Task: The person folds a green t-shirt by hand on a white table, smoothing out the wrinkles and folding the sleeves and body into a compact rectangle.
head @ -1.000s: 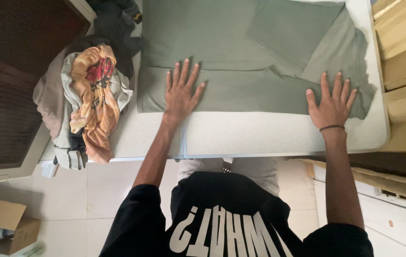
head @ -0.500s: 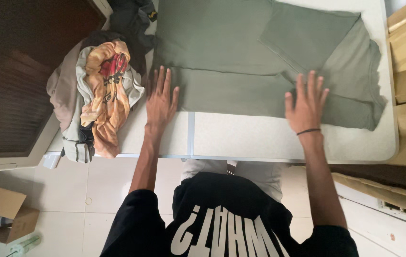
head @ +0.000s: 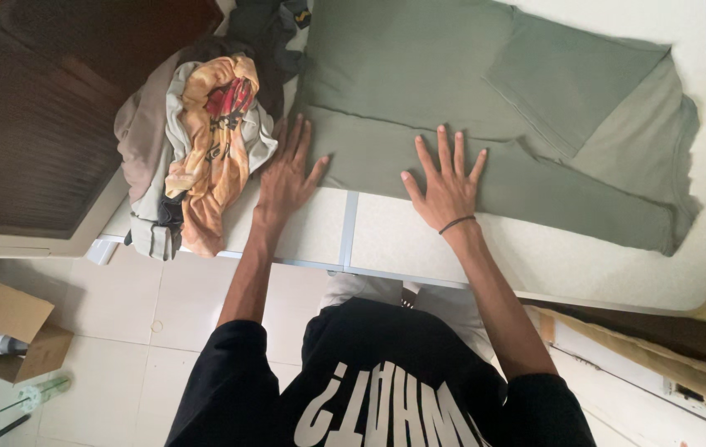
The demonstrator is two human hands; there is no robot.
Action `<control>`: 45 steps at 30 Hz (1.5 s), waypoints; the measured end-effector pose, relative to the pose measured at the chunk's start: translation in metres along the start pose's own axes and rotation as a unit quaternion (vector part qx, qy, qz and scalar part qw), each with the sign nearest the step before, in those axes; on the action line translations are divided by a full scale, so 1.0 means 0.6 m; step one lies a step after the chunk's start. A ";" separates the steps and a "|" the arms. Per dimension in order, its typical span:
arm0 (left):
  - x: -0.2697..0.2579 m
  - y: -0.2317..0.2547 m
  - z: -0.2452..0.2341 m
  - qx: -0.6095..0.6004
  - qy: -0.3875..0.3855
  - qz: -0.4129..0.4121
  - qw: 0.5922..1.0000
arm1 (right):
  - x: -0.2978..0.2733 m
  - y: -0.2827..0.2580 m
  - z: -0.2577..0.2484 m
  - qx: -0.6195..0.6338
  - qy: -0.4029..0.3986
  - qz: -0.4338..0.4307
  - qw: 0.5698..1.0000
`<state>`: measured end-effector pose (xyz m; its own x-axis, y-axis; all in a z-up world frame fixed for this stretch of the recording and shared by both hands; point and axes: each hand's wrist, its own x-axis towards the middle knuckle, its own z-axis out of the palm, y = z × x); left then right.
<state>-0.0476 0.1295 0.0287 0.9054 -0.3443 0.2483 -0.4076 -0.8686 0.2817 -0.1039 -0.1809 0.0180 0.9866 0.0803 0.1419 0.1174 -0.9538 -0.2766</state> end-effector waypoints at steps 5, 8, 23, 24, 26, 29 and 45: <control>0.019 0.028 0.043 0.038 0.040 0.014 0.998 | -0.008 -0.003 0.002 -0.001 0.017 -0.010 1.000; 0.036 0.072 0.069 0.036 0.021 0.034 0.999 | -0.006 -0.003 0.001 -0.006 0.009 0.001 1.000; 0.068 0.027 0.049 0.021 0.056 -0.013 0.998 | -0.003 -0.004 0.000 -0.009 0.004 0.012 1.000; 0.068 0.028 0.050 0.025 0.054 -0.015 0.998 | -0.004 -0.006 -0.001 -0.006 -0.001 0.014 1.000; 0.074 0.028 0.050 0.021 0.056 -0.021 0.998 | -0.006 -0.002 -0.006 -0.001 -0.009 0.017 1.000; 0.078 0.039 0.054 0.026 0.043 -0.044 0.998 | -0.014 0.015 -0.015 0.051 0.025 -0.007 0.998; 0.113 0.444 0.189 -0.103 -0.094 0.260 0.956 | -0.155 0.202 -0.096 0.000 0.066 0.124 0.990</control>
<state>-0.0812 -0.1654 0.0156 0.5720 -0.7849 0.2380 -0.8050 -0.4815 0.3466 -0.1881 -0.3204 0.0262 0.9617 -0.1943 0.1936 -0.1259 -0.9398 -0.3177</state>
